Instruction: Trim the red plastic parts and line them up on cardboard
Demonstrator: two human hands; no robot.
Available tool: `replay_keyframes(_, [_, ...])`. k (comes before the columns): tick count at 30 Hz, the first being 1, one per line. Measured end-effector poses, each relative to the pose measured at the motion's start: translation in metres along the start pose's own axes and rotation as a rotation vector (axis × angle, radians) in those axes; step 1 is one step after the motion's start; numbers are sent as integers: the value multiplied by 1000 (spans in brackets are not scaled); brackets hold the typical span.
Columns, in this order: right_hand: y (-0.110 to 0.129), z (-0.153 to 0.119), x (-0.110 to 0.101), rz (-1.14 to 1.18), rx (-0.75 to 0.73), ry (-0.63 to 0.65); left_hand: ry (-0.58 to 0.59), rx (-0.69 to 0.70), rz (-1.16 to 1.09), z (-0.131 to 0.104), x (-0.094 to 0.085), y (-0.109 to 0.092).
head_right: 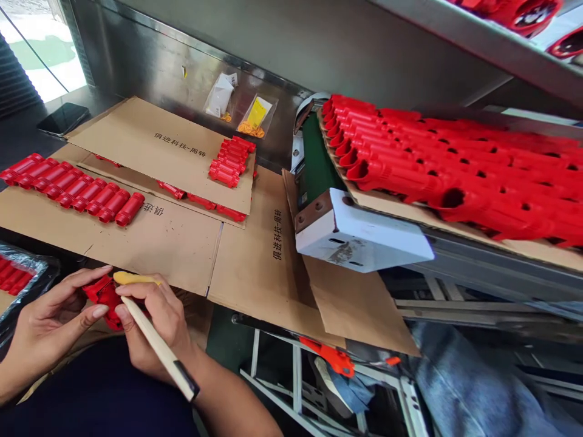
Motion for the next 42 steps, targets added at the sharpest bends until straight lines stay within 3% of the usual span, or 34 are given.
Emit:
replay_keyframes(4, [5, -6, 13, -154, -248, -49, -77, 109, 69, 0, -1, -4])
replay_keyframes(6, [3, -8, 16, -157, -268, -67, -86, 99, 69, -2, -2, -3])
replay_keyframes(8, [-1, -7, 12, -69, -181, -85, -95, 57, 29, -4, -5, 2])
replay_keyframes(12, [-22, -3, -1, 267, 145, -44, -89, -128, -121, -7, -8, 18])
replay_keyframes(17, [-47, 0, 3, 519, 371, 106, -64, -350, -483, -6, 4, 33])
replay_keyframes(19, [-52, -1, 11, 649, 422, 220, -66, -428, -602, -6, 10, 35])
replay_keyframes(22, [-36, -6, 15, 857, 292, 504, -73, -490, -668, -4, 13, 33])
replay_keyframes(24, [-24, -5, 1, 720, 141, 535, -73, -522, -698, -3, 15, 31])
replay_keyframes(25, [-24, -2, -9, 562, 121, 454, -68, -549, -713, -3, 16, 30])
replay_keyframes(27, [-32, 8, -31, 235, 225, 212, -42, -607, -738, -4, 20, 28])
replay_keyframes(29, [-34, 15, -43, 44, 306, 63, -2, -632, -766, -5, 25, 26])
replay_keyframes(31, [-33, 18, -38, -22, 343, 55, 34, -632, -807, -4, 31, 26])
replay_keyframes(37, [-27, 23, -6, 13, 360, 187, 73, -663, -877, -3, 43, 30])
replay_keyframes(42, [-37, 27, -5, 49, 464, 192, 79, -736, -893, 4, 49, 31])
Point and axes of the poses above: each hand's wrist, its own z-axis towards the middle knuckle, its own x-axis out of the palm, y = z × x, the point moved 7 cm from there along z, towards the middle knuckle, and after that the axes turned 12 degrees about x, right-handed, at the moved point
